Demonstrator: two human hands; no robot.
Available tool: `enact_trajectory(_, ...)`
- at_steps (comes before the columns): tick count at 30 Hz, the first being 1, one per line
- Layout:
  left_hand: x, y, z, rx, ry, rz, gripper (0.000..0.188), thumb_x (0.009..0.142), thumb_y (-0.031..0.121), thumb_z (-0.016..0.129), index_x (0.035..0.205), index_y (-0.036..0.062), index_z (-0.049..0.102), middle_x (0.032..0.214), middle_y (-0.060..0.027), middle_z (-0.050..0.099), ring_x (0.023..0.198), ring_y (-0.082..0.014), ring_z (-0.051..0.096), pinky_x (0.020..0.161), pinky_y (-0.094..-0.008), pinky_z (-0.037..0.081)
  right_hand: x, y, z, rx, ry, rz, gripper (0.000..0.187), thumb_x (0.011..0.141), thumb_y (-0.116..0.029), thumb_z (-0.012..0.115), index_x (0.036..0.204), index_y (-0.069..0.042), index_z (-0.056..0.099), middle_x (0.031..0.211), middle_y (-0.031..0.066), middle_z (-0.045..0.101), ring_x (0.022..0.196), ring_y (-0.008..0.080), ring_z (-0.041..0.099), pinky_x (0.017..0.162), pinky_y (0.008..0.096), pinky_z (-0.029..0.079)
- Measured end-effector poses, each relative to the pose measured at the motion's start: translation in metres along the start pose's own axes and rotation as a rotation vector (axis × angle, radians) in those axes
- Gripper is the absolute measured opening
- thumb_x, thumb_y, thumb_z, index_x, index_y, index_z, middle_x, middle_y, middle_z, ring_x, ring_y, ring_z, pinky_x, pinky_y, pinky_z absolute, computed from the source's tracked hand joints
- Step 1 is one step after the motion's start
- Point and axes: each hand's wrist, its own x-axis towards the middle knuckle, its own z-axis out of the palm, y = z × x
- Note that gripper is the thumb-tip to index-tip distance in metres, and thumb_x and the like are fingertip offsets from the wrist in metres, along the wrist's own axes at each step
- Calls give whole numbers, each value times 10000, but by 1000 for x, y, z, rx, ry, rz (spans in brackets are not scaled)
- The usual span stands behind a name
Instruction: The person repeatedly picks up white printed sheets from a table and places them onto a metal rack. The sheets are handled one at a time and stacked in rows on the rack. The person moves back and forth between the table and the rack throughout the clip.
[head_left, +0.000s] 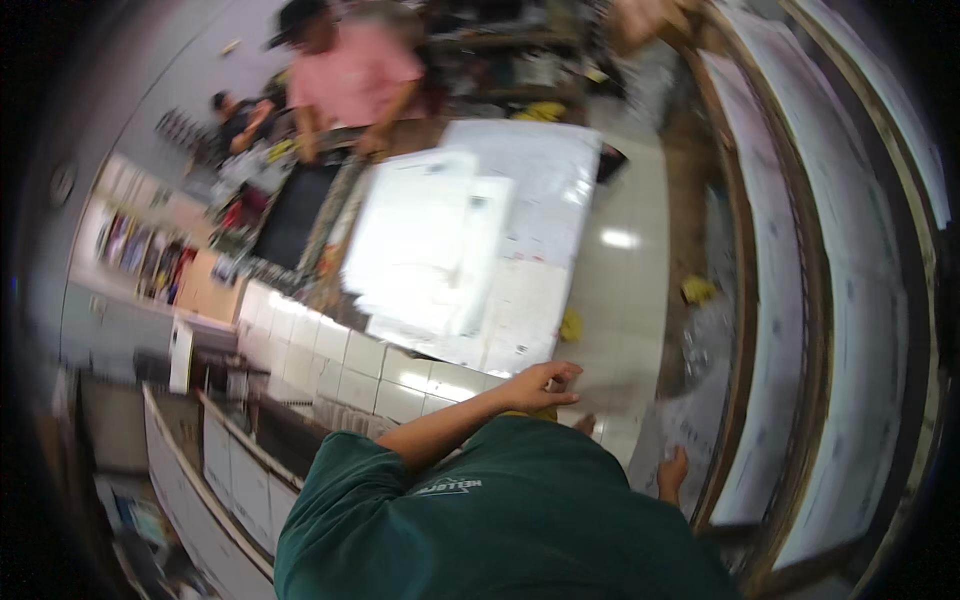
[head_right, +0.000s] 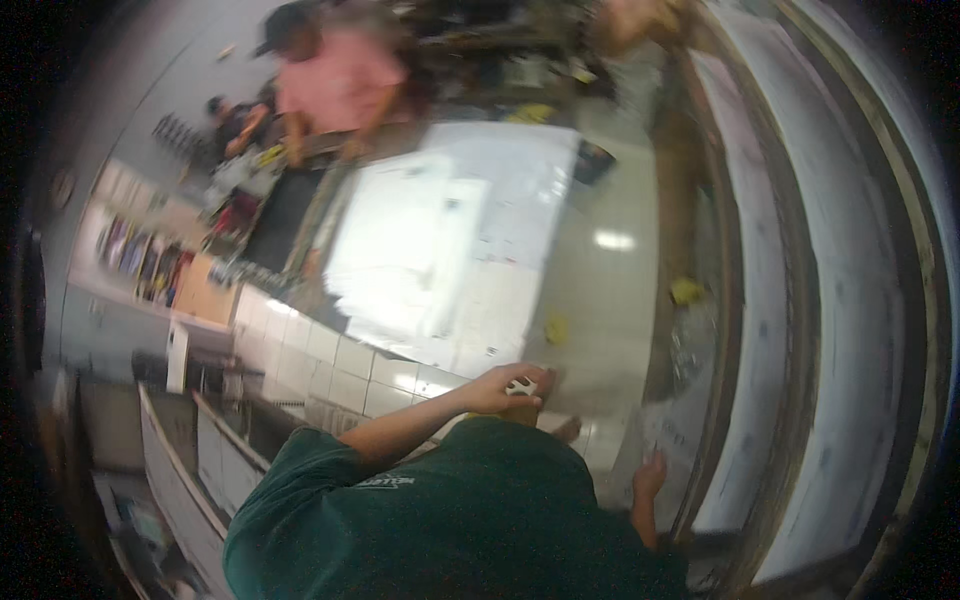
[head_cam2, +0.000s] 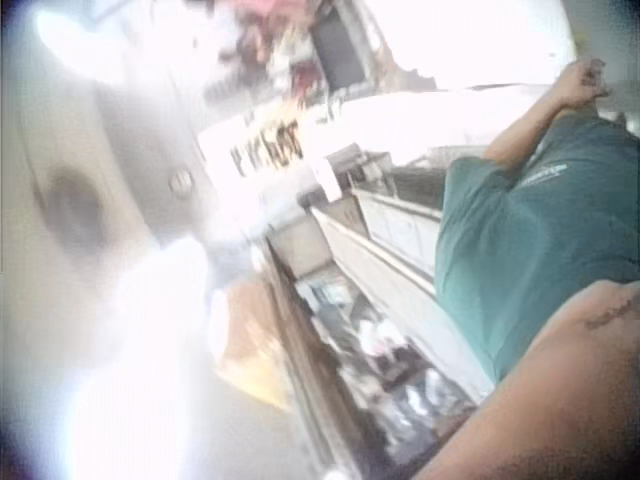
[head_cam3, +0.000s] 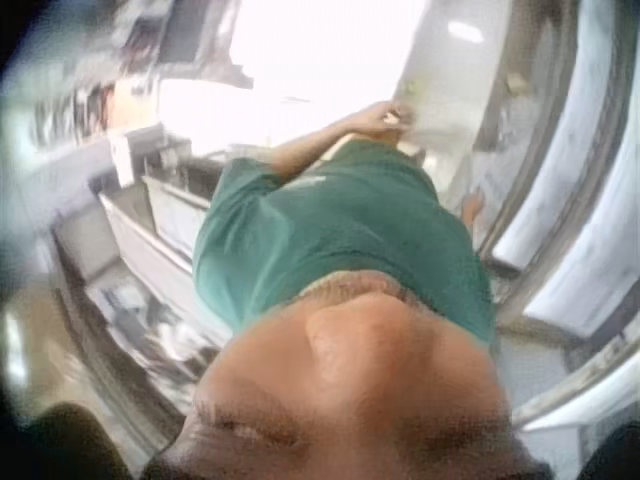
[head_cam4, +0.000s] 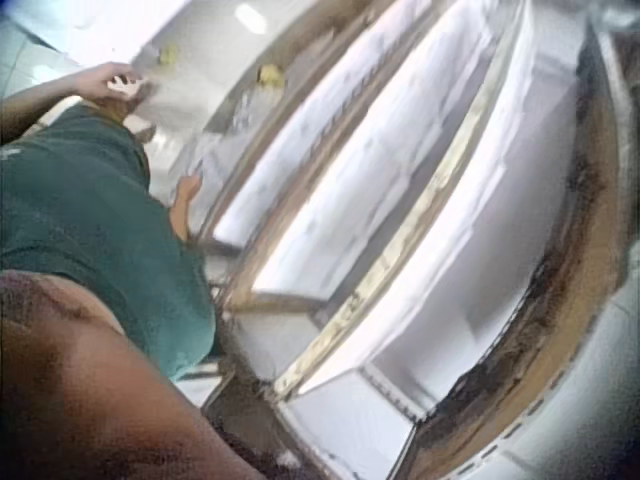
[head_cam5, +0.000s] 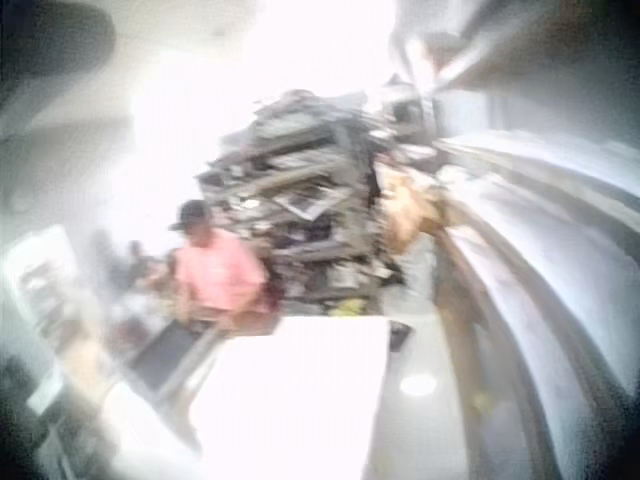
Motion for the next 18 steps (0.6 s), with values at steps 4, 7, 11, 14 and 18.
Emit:
enact_trajectory(4, -23, 6, -18, -65, 244, -72, 508, 751, 311, 642, 1162, 70, 466, 1009, -104, 543, 921, -204, 527, 799, -327, 425, 14, -40, -17, -3, -134, 16, 403, 690, 55, 495, 1091, 26, 507, 1053, 230, 539, 979, 361, 512, 840, 377, 398)
enact_trajectory(7, -35, -1, -41, -75, 345, -29, 491, 763, 262, 631, 1186, 94, 447, 1040, -87, 543, 949, -201, 528, 809, -336, 429, 33, -46, -5, 0, -25, -175, 387, 666, 60, 503, 1051, 32, 517, 971, 220, 569, 917, 364, 535, 817, 379, 408)
enact_trajectory(11, -39, -15, -79, -265, 473, -9, 459, 775, 218, 622, 1175, 73, 450, 1004, -91, 552, 944, -184, 527, 805, -313, 426, 34, -110, -38, 129, -73, -129, 431, 653, 85, 433, 1076, 27, 495, 943, 214, 573, 898, 320, 565, 761, 343, 431)
enact_trajectory(14, -53, -16, -128, -394, 547, 6, 435, 780, 201, 617, 1161, 59, 460, 977, -86, 558, 935, -178, 531, 799, -300, 424, 53, -55, -1, 21, 99, -224, 401, 652, 67, 447, 1045, 24, 515, 902, 199, 571, 838, 286, 571, 718, 334, 435)
enact_trajectory(18, -82, -52, -178, -463, 723, 21, 411, 762, 199, 648, 1113, 46, 499, 908, -53, 564, 848, -137, 534, 743, -252, 428, 65, -114, -6, -30, 184, -185, 341, 652, 41, 470, 984, 28, 548, 811, 178, 568, 734, 249, 560, 662, 321, 433)
